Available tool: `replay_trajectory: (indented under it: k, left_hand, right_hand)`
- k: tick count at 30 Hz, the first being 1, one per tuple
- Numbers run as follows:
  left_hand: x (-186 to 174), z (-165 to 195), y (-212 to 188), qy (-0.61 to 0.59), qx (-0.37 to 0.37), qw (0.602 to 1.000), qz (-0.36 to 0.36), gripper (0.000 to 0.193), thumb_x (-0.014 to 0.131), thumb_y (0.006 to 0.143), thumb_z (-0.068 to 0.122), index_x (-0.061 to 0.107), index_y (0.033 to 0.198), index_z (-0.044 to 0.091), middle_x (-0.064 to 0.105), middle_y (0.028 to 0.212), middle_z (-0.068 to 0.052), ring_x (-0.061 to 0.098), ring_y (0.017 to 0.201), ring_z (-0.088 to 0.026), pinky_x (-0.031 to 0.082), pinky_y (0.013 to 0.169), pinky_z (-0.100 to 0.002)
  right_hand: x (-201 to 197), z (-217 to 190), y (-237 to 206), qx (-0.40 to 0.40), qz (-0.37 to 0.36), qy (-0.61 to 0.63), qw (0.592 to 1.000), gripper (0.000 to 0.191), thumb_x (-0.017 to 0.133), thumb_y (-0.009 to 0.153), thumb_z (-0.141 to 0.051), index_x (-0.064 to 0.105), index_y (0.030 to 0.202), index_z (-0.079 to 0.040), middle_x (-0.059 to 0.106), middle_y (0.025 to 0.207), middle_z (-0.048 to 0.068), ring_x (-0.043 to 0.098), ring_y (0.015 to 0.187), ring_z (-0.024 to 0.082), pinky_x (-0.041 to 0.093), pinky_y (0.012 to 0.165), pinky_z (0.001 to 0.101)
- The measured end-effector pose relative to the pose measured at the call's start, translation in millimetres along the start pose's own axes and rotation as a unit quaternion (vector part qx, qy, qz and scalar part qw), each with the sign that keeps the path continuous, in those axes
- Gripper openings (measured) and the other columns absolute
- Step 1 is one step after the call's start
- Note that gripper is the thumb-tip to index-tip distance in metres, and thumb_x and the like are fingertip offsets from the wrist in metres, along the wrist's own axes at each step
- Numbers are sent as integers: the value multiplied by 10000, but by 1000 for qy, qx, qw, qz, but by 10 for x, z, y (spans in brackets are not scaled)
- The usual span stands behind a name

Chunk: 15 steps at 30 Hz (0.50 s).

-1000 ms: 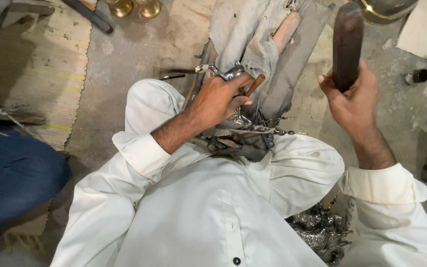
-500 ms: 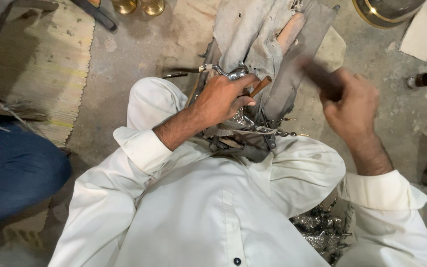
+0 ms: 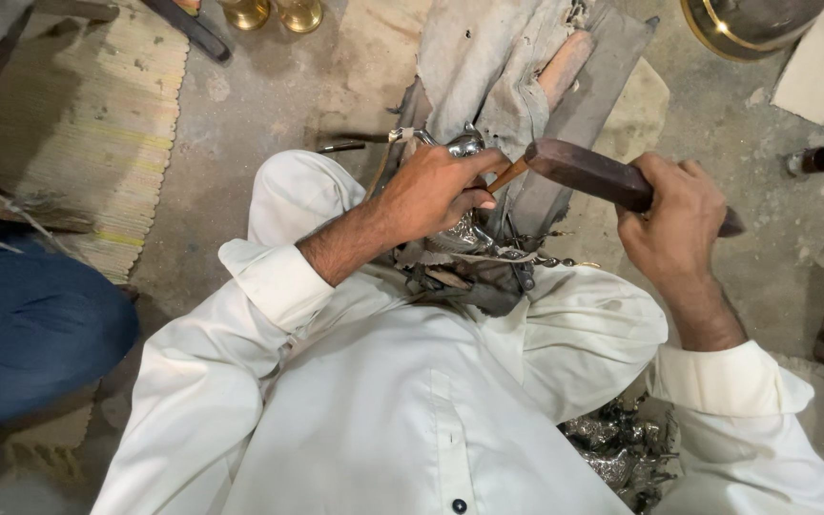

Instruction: The person sits cross-legged on the floor with a leather sandbag on their lap holding a silver animal figurine. They position a small punch against the figurine and strike it with a wooden mallet, repositioning the figurine and punch repeatedly to work the metal surface.

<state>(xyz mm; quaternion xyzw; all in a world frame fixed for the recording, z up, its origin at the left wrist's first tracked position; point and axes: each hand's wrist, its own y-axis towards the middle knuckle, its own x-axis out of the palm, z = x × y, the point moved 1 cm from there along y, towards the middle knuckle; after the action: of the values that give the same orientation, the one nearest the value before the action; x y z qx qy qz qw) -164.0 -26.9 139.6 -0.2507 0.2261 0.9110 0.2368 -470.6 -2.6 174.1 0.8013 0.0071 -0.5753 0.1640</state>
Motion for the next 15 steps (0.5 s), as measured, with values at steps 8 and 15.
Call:
replay_trajectory:
  k: [8, 15]
  left_hand:
    - [-31, -1, 20, -34, 20, 999, -18, 324, 765, 913, 152, 617, 1189, 72, 780, 847, -106, 760, 796, -324, 564, 701, -446]
    - [-65, 2, 22, 6, -3, 999, -50, 328, 789, 909, 179, 629, 1178, 80, 762, 782, -119, 740, 752, -347, 542, 678, -465]
  right_hand:
    - [39, 44, -54, 76, -7, 69, 995, 277, 857, 932, -183, 638, 1026, -41, 616, 917, 133, 597, 870, 321, 470, 780, 413]
    - [143, 108, -123, 44, 21, 105, 993, 180, 829, 918, -63, 671, 1000, -44, 679, 853, 128, 623, 841, 278, 459, 764, 374]
